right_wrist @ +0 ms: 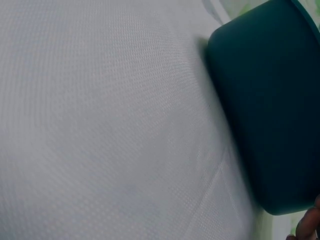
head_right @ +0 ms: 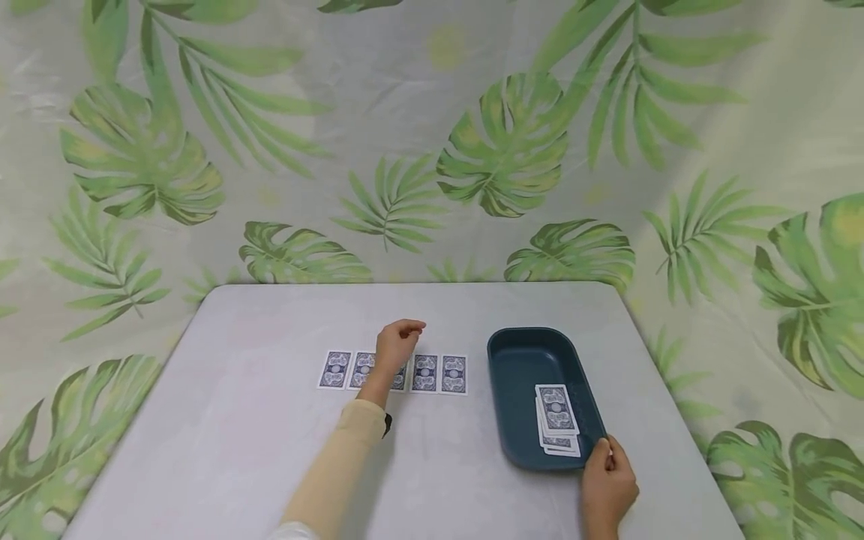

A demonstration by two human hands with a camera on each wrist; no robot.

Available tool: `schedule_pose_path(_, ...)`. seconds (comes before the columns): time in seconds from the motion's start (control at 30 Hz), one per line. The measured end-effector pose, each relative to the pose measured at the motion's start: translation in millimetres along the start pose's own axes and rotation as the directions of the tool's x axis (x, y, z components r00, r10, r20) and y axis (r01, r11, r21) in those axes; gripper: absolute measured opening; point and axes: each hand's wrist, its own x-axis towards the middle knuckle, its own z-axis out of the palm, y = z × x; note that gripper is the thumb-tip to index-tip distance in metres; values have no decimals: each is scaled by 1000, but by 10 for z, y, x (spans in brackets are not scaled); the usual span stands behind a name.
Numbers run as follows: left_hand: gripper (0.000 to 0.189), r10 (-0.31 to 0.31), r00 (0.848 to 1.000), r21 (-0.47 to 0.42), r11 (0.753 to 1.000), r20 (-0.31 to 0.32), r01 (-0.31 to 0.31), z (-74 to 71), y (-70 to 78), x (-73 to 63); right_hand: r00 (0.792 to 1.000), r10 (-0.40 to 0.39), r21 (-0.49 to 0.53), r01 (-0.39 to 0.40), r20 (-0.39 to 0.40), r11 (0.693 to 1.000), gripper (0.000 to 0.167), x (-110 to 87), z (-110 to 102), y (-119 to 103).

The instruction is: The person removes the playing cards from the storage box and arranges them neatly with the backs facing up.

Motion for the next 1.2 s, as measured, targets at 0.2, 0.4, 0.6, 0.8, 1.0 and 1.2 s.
schedule_pose_path(0.2, 18, 48, 995, 8, 999, 92, -48, 288, 232, -39, 1000, -5, -4, 5, -12, 1000, 36, 14, -6, 10)
schedule_pose_path(0.4, 18, 93, 976, -43, 995, 198, -86, 582, 408, -61, 999, -48, -23, 48, -25, 999, 33, 16, -21, 5)
schedule_pose_path(0.6, 18, 98, 963, -83, 993, 251, -79, 848, 526, -61, 997, -68, -24, 67, -24, 997, 31, 11, -19, -20)
schedule_pose_path(0.8, 17, 115, 942, -117, 990, 315, -81, 1147, 608, -109, 996, -77, -23, 76, -39, 997, 31, 26, -27, -22)
schedule_pose_path(1.0, 15, 144, 923, -129, 986, 358, -104, 1412, 690, -189, 994, -97, -18, 96, -58, 995, 29, 38, -26, 0)
schedule_pose_path(1.2, 15, 92, 917, -84, 994, 388, -64, 1640, 690, -222, 994, -94, -28, 93, -54, 995, 29, 20, -37, -8)
